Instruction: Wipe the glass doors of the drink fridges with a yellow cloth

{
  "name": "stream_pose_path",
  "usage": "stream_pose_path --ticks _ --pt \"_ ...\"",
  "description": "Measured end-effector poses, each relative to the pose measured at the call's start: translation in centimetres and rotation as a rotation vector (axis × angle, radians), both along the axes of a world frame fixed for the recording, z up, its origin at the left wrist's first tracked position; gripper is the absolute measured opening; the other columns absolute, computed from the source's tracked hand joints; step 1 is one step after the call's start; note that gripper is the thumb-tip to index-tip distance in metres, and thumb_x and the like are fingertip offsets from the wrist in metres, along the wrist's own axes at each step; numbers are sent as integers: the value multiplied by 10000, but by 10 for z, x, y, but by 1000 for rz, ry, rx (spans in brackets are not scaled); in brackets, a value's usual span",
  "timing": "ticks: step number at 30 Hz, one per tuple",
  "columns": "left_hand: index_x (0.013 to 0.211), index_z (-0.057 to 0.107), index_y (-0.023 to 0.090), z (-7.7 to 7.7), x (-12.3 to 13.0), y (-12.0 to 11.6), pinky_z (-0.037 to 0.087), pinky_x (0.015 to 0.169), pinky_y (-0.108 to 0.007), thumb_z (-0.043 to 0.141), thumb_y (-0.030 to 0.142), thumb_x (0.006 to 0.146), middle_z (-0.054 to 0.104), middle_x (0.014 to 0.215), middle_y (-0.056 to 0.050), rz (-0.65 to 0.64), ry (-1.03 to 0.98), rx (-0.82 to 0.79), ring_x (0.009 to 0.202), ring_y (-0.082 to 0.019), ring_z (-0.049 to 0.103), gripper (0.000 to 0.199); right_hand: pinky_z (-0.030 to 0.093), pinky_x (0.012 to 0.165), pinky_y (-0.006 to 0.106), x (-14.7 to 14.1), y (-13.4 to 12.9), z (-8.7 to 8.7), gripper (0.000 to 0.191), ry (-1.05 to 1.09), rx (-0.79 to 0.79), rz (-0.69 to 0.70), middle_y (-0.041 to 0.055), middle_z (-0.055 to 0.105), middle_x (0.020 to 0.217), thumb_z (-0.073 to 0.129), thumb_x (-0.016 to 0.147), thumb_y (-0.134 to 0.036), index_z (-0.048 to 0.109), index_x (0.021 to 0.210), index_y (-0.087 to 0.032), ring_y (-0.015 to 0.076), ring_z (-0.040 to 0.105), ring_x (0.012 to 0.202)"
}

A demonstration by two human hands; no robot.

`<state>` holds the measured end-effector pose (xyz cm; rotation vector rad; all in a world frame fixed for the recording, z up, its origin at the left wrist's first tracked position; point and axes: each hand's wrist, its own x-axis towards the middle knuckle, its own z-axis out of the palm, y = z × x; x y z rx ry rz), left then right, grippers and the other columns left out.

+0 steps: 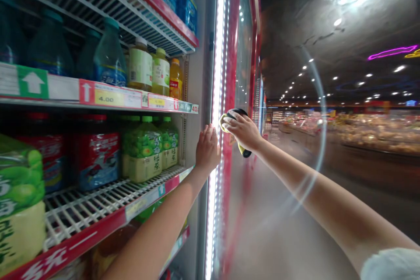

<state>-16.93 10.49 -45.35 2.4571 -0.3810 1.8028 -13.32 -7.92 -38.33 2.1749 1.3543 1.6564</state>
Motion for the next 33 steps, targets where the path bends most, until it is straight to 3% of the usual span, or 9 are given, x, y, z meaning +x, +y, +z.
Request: stream_pose_path --ticks 2,5,8,11,14,20,23,27,33 --pt "1526 386 115 0 1 -2 359 1235 -537 523 84 839 446 1600 -200 9 2 2 1527 -336 369 702 470 1146 537 4 5 14 386 32 141 46 70 612 1490 556 1001 -143 683 1335 -288 310 464 1465" --pt "1531 374 117 -6 4 -1 361 1232 -534 517 65 840 435 1608 -203 19 -3 15 1534 -333 358 708 445 1201 474 13 19 18 416 59 253 148 51 577 1528 531 1010 -147 661 1380 -283 274 450 1478" --pt "1561 319 119 -13 7 4 354 1235 -540 509 67 853 379 1641 -215 41 8 57 1550 -329 327 735 417 1230 464 22 36 19 449 50 212 188 16 548 1557 506 1015 -136 638 1415 -293 270 395 1516" --pt "1573 287 118 -15 9 11 352 1236 -552 511 90 875 354 1653 -223 81 3 106 1559 -328 307 734 422 1226 451 29 52 32 479 32 136 176 -12 556 1550 484 1014 -115 642 1410 -333 262 400 1512" --pt "1579 282 119 -9 9 15 354 1236 -554 491 68 887 380 1641 -218 103 -31 148 1563 -316 299 725 441 1207 441 36 65 64 462 -1 189 170 11 582 1523 492 1006 -121 672 1378 -329 267 421 1493" --pt "1551 364 150 12 11 20 386 1224 -558 502 34 870 362 1657 -195 103 -63 159 1553 -329 320 705 548 1045 490 53 83 160 394 -37 481 193 91 584 1481 514 1001 -222 701 1337 -305 337 519 1359" --pt "1544 377 134 14 13 22 399 1217 -561 525 40 860 355 1658 -206 91 -54 150 1553 -347 316 706 550 1021 502 56 89 180 375 -65 524 204 97 629 1405 498 1004 -246 716 1304 -301 346 528 1327" --pt "1585 298 124 2 14 22 419 1207 -557 533 50 859 339 1662 -217 49 -36 143 1548 -354 325 767 532 1054 486 52 87 156 399 -101 443 132 85 560 1501 511 1008 -252 671 1370 -302 354 459 1405" --pt "1629 139 98 -30 10 23 426 1207 -525 546 56 842 288 1675 -247 1 -5 92 1546 -353 328 887 485 1138 485 39 69 77 405 -53 238 80 54 536 1547 509 1021 -208 665 1380 -309 320 420 1460"
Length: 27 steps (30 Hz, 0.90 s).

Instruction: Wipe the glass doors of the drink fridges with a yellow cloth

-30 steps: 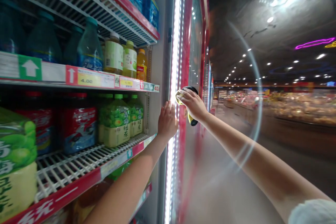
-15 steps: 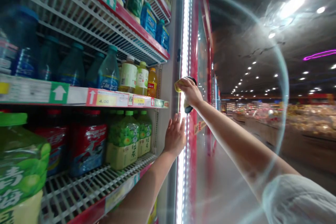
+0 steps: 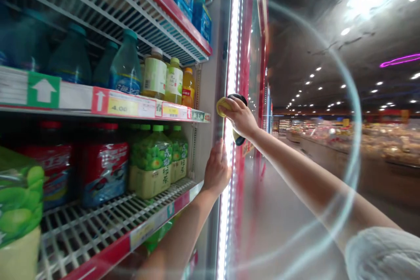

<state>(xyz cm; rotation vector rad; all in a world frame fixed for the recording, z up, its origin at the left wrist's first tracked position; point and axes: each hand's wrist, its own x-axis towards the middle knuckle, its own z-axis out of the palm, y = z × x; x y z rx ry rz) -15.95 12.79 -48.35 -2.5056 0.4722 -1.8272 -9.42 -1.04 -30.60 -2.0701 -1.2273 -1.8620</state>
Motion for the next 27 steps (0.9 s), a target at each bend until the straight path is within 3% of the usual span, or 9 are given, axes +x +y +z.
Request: stream_pose_path --ticks 10,18,21,23,25,27 --pt "1640 61 101 -52 -15 2 382 1237 -521 511 70 857 365 1633 -249 32 80 -36 1543 -340 339 903 464 1170 461 -27 -16 -131 441 72 -175 24 51 565 1541 531 1020 -168 631 1415 -335 271 448 1478" --pt "1615 122 113 -109 -39 -4 460 1176 -529 533 40 829 406 1568 -253 21 175 -58 1519 -366 365 890 480 1154 457 -43 -23 -202 422 84 -237 60 43 599 1509 520 1034 -190 633 1418 -322 263 497 1446" --pt "1610 109 132 -125 -44 -5 472 1150 -570 539 77 857 407 1569 -268 22 208 -44 1514 -381 372 869 489 1141 450 -48 -25 -215 417 120 -296 72 42 611 1495 558 1022 -209 641 1407 -347 261 521 1422" --pt "1611 104 135 -126 -45 -6 465 1151 -579 542 84 861 421 1564 -273 31 228 -23 1503 -376 395 869 504 1110 427 -51 -29 -212 415 140 -340 78 31 620 1486 584 1014 -219 647 1396 -369 259 538 1400" --pt "1616 92 145 -120 -45 -8 442 1172 -576 534 64 849 423 1575 -260 45 230 -2 1501 -356 407 889 511 1074 409 -52 -35 -199 398 133 -349 69 20 631 1472 585 1016 -221 663 1374 -377 259 554 1373" --pt "1621 108 159 -108 -43 -11 404 1204 -570 519 37 838 420 1591 -237 46 209 18 1521 -334 382 892 493 1064 416 -52 -43 -175 366 112 -276 31 22 656 1438 552 1030 -214 692 1333 -365 267 546 1372"
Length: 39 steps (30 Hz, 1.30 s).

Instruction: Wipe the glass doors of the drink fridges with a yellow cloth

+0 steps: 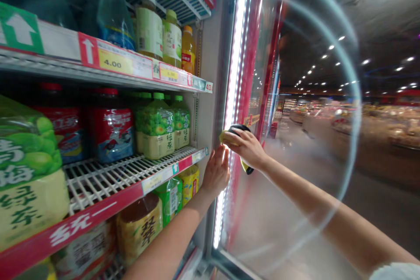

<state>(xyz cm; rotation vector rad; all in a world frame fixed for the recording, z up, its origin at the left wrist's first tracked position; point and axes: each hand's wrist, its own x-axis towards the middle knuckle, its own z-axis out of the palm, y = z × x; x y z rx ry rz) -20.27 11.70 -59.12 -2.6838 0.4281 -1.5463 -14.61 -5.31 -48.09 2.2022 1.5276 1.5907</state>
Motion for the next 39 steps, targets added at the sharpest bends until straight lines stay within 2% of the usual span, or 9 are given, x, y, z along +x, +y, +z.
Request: stream_pose_path --ticks 4,7,13,16,21,28,32,35,39 --pt "1586 267 149 31 3 -11 343 1249 -550 508 38 843 438 1588 -213 -4 -45 -14 1563 -314 299 788 435 1096 489 4 -6 60 306 -15 238 -142 79 668 1407 489 1049 -209 746 1202 -275 312 461 1444" --pt "1533 357 93 45 7 -19 340 1251 -537 535 94 860 429 1586 -241 18 -42 -48 1560 -326 301 697 415 1114 521 6 2 79 313 7 230 -193 112 634 1453 454 1058 -207 712 1234 -220 323 438 1463" --pt "1561 316 133 42 9 -18 334 1246 -555 525 135 883 438 1595 -211 26 -25 -81 1552 -317 323 710 383 1159 491 6 -4 32 302 -17 -21 -126 58 638 1464 451 1055 -182 700 1214 -244 276 449 1466" --pt "1561 326 135 40 5 -13 323 1250 -556 514 119 885 456 1590 -195 18 -15 -61 1547 -315 336 702 408 1134 456 7 -18 25 251 -28 -203 -77 -1 676 1416 513 1031 -179 720 1134 -276 252 488 1435" --pt "1538 367 98 48 -2 -11 320 1256 -536 520 105 878 467 1587 -199 43 -38 -72 1540 -315 352 678 360 1127 514 10 -21 39 342 -56 11 -173 66 589 1515 437 1055 -188 665 1299 -260 314 405 1489" --pt "1572 337 115 61 0 -13 333 1255 -521 513 121 891 455 1604 -179 27 -66 -72 1545 -310 343 703 381 1071 436 7 -21 -6 297 -194 -160 -127 25 637 1461 485 1052 -228 680 1274 -256 249 473 1421" --pt "1589 311 157 64 6 -24 315 1266 -535 511 93 877 433 1623 -159 -24 -108 -52 1570 -293 290 742 334 1107 485 -5 -54 1 397 -206 107 -223 52 578 1529 480 1050 -206 594 1422 -284 288 404 1469" --pt "1595 298 172 64 8 -29 315 1267 -534 524 90 874 432 1625 -150 -44 -124 -35 1571 -292 288 760 302 1130 552 -18 -73 -13 457 -213 297 -323 87 568 1537 487 1038 -188 548 1484 -269 347 373 1481" --pt "1604 284 162 67 11 -36 333 1260 -520 521 103 891 438 1619 -161 -46 -114 -44 1561 -296 311 754 321 1132 586 -23 -70 -32 483 -213 172 -295 85 596 1504 488 1036 -202 527 1506 -305 344 415 1452"
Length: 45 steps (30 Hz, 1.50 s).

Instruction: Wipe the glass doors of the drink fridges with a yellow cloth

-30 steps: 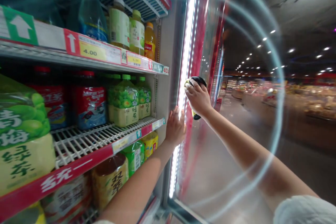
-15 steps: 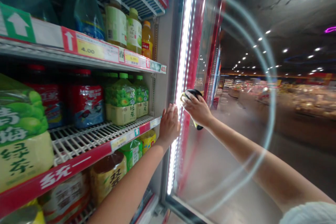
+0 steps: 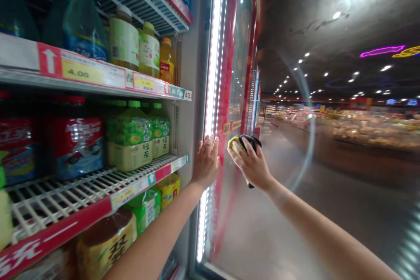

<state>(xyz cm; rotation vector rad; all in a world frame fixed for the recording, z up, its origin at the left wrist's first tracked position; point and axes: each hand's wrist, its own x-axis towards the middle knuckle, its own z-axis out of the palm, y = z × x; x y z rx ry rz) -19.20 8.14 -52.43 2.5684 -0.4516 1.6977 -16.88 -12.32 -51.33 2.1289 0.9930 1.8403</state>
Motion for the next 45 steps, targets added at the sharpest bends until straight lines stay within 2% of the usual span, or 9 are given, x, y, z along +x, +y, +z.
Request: stream_pose_path --ticks 7,11,14,17,21,28,35,41,45 --pt "1636 194 162 18 6 -32 324 1262 -537 533 108 894 383 1651 -171 -93 -49 38 1561 -305 308 818 317 1156 589 12 -24 54 495 -42 213 -21 60 536 1567 478 1044 -209 510 1515 -360 339 312 1526" --pt "1647 165 174 15 4 -32 330 1261 -539 548 120 901 393 1646 -169 -108 -66 48 1554 -306 326 841 309 1155 629 0 -38 17 512 -87 363 -51 107 577 1513 513 1023 -189 516 1518 -320 370 258 1549" --pt "1650 161 187 15 5 -34 339 1258 -541 552 126 905 389 1647 -169 -120 -59 62 1553 -314 326 844 303 1154 646 -4 -36 -2 479 -65 208 -76 100 584 1508 537 1022 -246 543 1497 -304 373 293 1525" --pt "1650 156 175 23 9 -49 364 1245 -534 553 123 906 366 1655 -188 -153 -72 60 1556 -323 316 844 312 1162 612 0 -48 24 455 -82 100 -92 44 577 1524 523 1033 -260 555 1478 -349 342 328 1508" --pt "1660 100 190 28 12 -71 357 1249 -543 543 126 924 350 1665 -183 -207 -84 67 1561 -316 304 862 320 1165 596 1 -87 58 478 -126 346 -140 58 559 1539 523 1029 -226 549 1485 -368 353 316 1522" --pt "1665 63 204 19 9 -88 324 1261 -549 518 147 949 310 1686 -167 -240 -67 58 1576 -302 260 850 289 1168 647 -11 -85 4 518 -93 324 -156 91 594 1496 557 1008 -219 526 1508 -350 371 295 1520" --pt "1666 13 225 21 16 -124 284 1270 -573 508 141 961 286 1694 -170 -302 -75 37 1582 -296 237 866 299 1187 608 -7 -105 60 526 -49 401 -147 46 515 1578 526 1018 -237 505 1518 -397 355 294 1537" --pt "1666 -1 247 16 18 -134 270 1272 -583 508 144 965 257 1707 -148 -329 -68 48 1584 -298 223 873 329 1169 615 -21 -120 11 529 -110 453 -204 76 585 1501 552 1005 -227 526 1510 -386 369 341 1500" --pt "1666 -16 262 20 19 -148 255 1275 -589 524 147 961 220 1716 -141 -355 -89 42 1588 -302 200 896 308 1196 584 -18 -131 32 496 -89 287 -228 0 576 1522 566 1014 -253 548 1476 -433 330 366 1488"
